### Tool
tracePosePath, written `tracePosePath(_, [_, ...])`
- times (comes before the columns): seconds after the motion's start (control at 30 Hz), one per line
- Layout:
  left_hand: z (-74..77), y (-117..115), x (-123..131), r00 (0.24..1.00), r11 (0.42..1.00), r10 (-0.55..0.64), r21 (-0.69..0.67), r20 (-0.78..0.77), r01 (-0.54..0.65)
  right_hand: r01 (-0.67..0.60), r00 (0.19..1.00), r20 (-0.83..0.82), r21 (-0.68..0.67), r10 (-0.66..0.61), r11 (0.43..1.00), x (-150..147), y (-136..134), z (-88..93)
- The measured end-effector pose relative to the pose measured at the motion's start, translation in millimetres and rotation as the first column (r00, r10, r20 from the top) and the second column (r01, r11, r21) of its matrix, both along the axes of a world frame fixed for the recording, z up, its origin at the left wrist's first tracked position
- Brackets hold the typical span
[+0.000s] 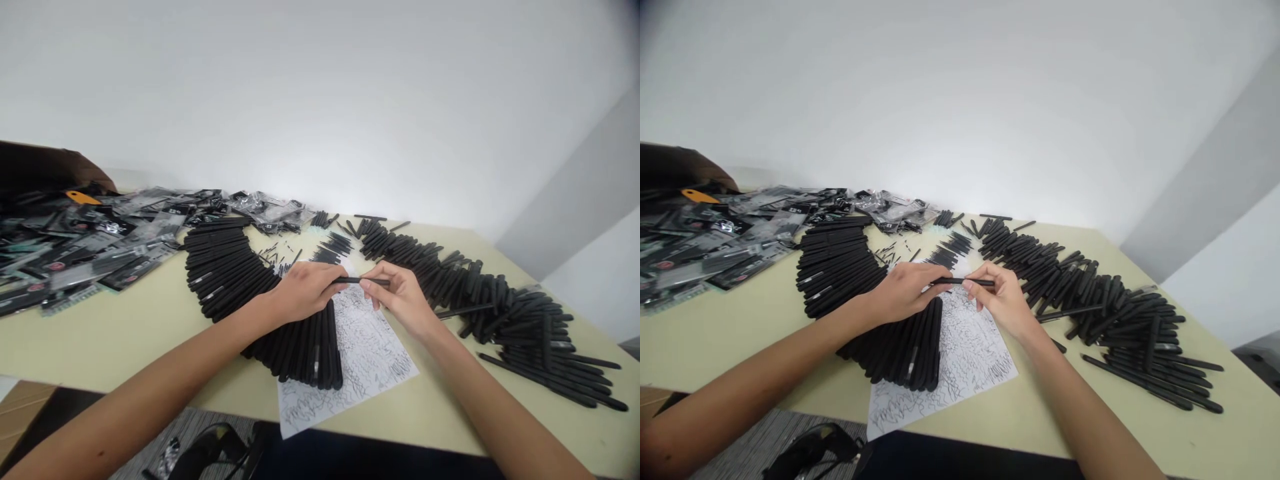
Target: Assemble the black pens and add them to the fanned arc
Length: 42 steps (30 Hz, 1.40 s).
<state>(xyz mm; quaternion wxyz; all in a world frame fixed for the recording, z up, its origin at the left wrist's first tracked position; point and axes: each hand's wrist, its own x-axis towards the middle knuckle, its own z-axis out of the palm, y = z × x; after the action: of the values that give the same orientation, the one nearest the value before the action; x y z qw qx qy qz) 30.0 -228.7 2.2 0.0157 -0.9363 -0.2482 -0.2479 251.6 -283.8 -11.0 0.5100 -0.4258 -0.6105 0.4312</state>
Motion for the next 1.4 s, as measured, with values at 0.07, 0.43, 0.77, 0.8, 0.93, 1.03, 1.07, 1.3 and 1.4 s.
tracePosePath(0.07, [-0.4,-6,-4,0.996,0.994,0.071,0.089,-0.063,-0.065,0.017,0.999,0.043,-0.008,-0.017,1.0,-2,1,-1.2])
tracePosePath(0.43, [-0.4,-14,-11,0.962,0.966,0.188,0.216,-0.197,-0.144,-0.048,0.989,0.143,0.093,0.035,0.994,-7,-4,-2.1])
tracePosePath(0.77, [-3.5,-11,-10,0.958,0.97,0.221,0.147,-0.181,-0.195,-0.019,0.916,0.394,0.23,-0.075,0.973,-3,-5,0.1])
tracePosePath(0.8, [-4.7,-10,-10,0.958,0.966,0.236,0.148,-0.164,-0.213,-0.019,0.912,0.402,0.242,-0.083,0.97,-3,-6,0.5])
tracePosePath(0.93, [-6.8,-4,-13,0.961,0.956,0.265,0.155,-0.085,-0.25,0.01,0.919,0.38,0.254,-0.109,0.967,-3,-9,1.0])
tracePosePath(1.03, [-5.7,0,-18,0.973,0.971,0.209,0.138,-0.095,-0.195,0.038,0.922,0.367,0.229,-0.122,0.973,-2,-10,0.6])
tracePosePath(1.07, [-5.0,1,-20,0.978,0.979,0.178,0.122,-0.107,-0.165,0.051,0.911,0.389,0.227,-0.139,0.973,-1,-10,0.7])
tracePosePath(1.3, [-0.4,4,-28,0.998,1.0,-0.009,-0.025,-0.055,0.008,0.092,0.882,0.452,0.115,-0.134,0.989,0,-11,-0.2])
tracePosePath(1.4, [0.8,4,-28,0.998,0.998,-0.041,-0.041,-0.054,0.038,0.088,0.893,0.431,0.118,-0.13,0.989,-3,-10,-3.4])
